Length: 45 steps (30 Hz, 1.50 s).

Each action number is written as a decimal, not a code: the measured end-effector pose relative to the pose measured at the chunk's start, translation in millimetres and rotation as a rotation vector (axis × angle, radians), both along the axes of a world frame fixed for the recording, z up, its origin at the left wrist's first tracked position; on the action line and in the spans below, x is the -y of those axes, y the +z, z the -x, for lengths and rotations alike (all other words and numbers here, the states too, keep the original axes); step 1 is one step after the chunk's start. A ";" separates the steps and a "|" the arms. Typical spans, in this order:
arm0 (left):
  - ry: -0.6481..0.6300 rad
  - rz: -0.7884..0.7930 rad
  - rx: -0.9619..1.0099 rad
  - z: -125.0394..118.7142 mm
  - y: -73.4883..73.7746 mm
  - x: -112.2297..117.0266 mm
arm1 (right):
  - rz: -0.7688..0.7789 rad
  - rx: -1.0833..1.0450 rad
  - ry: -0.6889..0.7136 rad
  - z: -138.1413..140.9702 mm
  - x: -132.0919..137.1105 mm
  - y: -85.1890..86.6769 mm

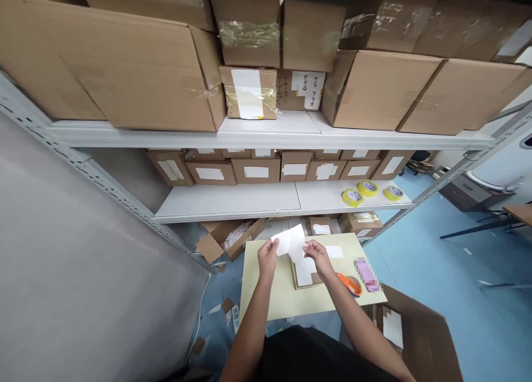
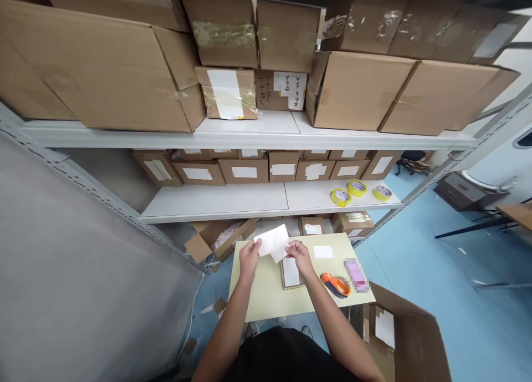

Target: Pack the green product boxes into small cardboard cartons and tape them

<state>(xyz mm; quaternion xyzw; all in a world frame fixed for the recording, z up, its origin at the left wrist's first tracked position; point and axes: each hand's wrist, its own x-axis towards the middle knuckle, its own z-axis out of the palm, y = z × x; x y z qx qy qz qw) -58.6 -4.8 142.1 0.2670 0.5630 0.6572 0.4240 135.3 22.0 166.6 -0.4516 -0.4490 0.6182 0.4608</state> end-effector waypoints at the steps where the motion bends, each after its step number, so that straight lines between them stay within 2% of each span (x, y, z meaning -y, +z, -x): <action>1: 0.086 0.012 0.033 20.0 -4.6 -1.2 | 0.018 -0.023 -0.060 2.8 -2.7 -4.0; 3: 0.283 0.029 0.052 58.9 -12.5 0.1 | 0.050 -0.056 -0.176 9.0 -8.6 -13.6; 5: 0.425 0.018 -0.001 91.0 -18.2 6.5 | 0.081 -0.035 -0.235 20.2 -14.3 -24.2; 8: 0.488 0.000 -0.102 119.4 -24.1 23.6 | 0.129 0.030 -0.206 54.9 -22.9 -40.0; 13: 0.492 0.093 -0.210 142.1 -32.2 61.7 | 0.300 0.089 -0.063 153.2 -41.1 -66.5; 16: 0.546 0.172 -0.283 162.1 -33.5 88.9 | 0.456 0.170 -0.021 214.1 -52.7 -82.4; 19: 0.623 0.230 -0.319 180.6 -29.8 117.4 | 0.557 0.249 0.012 263.8 -64.3 -93.5; 23: 0.662 0.245 -0.373 189.3 -20.5 146.2 | 0.591 0.312 0.074 307.8 -78.3 -98.2; 26: 0.613 0.284 -0.418 186.8 -15.0 155.3 | 0.621 0.345 0.105 321.3 -78.5 -97.3; 28: 0.574 0.282 -0.430 183.0 -13.6 155.0 | 0.631 0.343 0.118 317.7 -69.4 -95.5; 30: 0.544 0.235 -0.441 177.3 -14.4 149.6 | 0.615 0.250 0.205 301.8 -52.8 -91.9; 33: 0.465 0.124 -0.468 162.9 -18.8 132.7 | 0.535 0.009 0.475 256.7 -20.2 -81.6; 36: 0.285 0.056 -0.539 138.4 -24.7 108.2 | 0.414 -0.050 0.546 199.3 9.1 -66.4; 39: 0.025 -0.003 -0.615 102.2 -29.9 82.4 | 0.339 -0.021 0.423 145.9 24.7 -54.3; 43: -0.281 -0.105 -0.719 42.5 -37.0 56.8 | 0.256 0.065 0.055 82.2 24.4 -55.7; 45: -0.342 -0.137 -0.723 13.4 -43.2 48.3 | 0.233 0.090 -0.115 49.0 21.8 -61.6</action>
